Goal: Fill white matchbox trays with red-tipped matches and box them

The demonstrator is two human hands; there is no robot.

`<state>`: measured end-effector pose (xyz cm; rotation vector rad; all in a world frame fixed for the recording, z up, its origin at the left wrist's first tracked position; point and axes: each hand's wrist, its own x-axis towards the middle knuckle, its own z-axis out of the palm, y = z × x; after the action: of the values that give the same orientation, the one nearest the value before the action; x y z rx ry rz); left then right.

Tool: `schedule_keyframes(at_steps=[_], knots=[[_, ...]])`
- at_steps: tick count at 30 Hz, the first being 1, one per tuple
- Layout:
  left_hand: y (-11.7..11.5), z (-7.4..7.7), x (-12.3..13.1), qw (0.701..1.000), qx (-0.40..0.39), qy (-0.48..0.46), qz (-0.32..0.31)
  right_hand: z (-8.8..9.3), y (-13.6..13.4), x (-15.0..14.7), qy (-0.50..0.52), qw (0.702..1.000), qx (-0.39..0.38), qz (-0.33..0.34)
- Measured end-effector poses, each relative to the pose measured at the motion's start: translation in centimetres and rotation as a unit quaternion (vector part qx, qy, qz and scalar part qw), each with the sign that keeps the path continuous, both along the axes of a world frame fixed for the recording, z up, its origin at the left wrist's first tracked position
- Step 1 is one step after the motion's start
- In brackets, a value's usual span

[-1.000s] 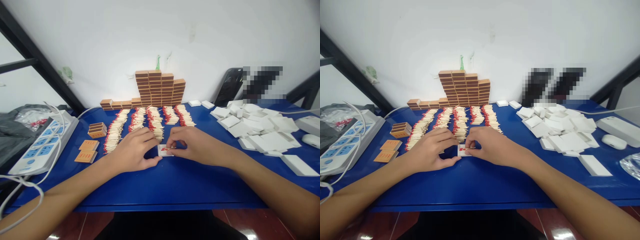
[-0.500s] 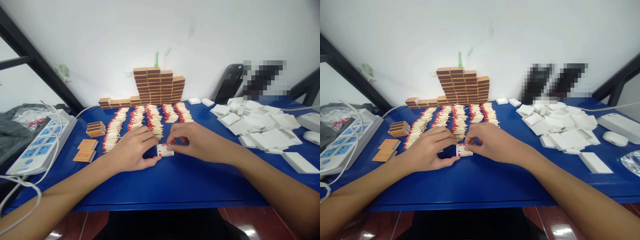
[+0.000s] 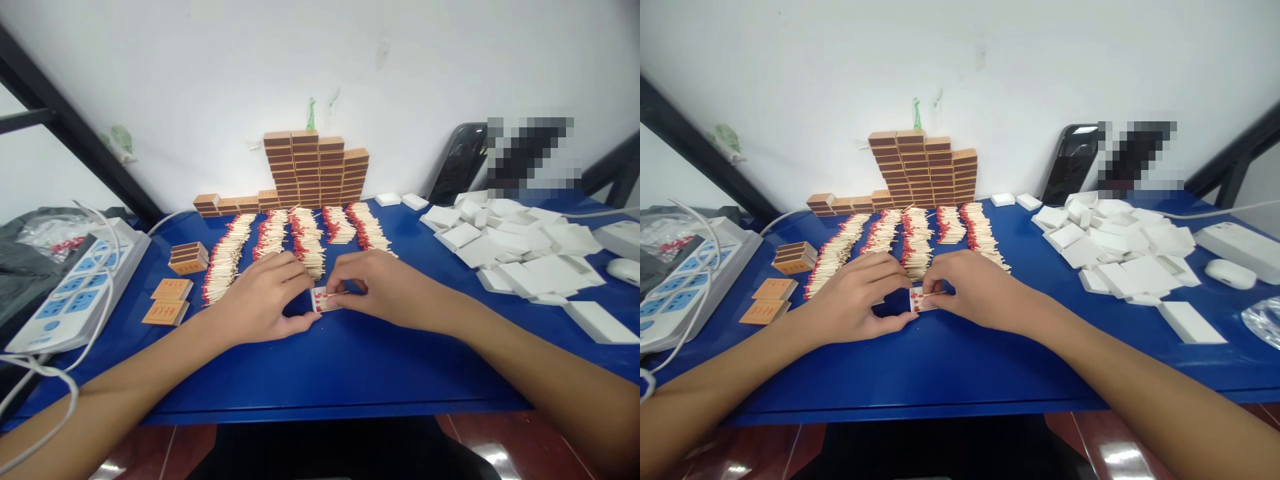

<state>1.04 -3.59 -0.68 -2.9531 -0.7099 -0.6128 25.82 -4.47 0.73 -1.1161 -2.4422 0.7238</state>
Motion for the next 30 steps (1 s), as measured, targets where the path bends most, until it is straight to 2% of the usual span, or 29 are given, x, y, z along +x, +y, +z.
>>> schedule_keyframes(at_steps=[14,24,27,30], knots=[[0.1,-0.1,-0.1,1.0,-0.002,0.009,0.004,0.1,0.0,-0.1,-0.027,1.0,0.003,-0.009],[0.0,0.0,0.0,1.0,-0.011,0.012,0.006,0.0,0.1,0.0,0.022,1.0,0.008,0.0],[0.0,0.0,0.0,1.0,-0.009,0.009,0.005,0.6,0.3,0.6,0.019,0.999,0.023,-0.01],[0.1,0.0,-0.1,1.0,-0.007,0.01,0.009,2.0,0.7,2.3,-0.02,0.999,0.039,-0.008]])
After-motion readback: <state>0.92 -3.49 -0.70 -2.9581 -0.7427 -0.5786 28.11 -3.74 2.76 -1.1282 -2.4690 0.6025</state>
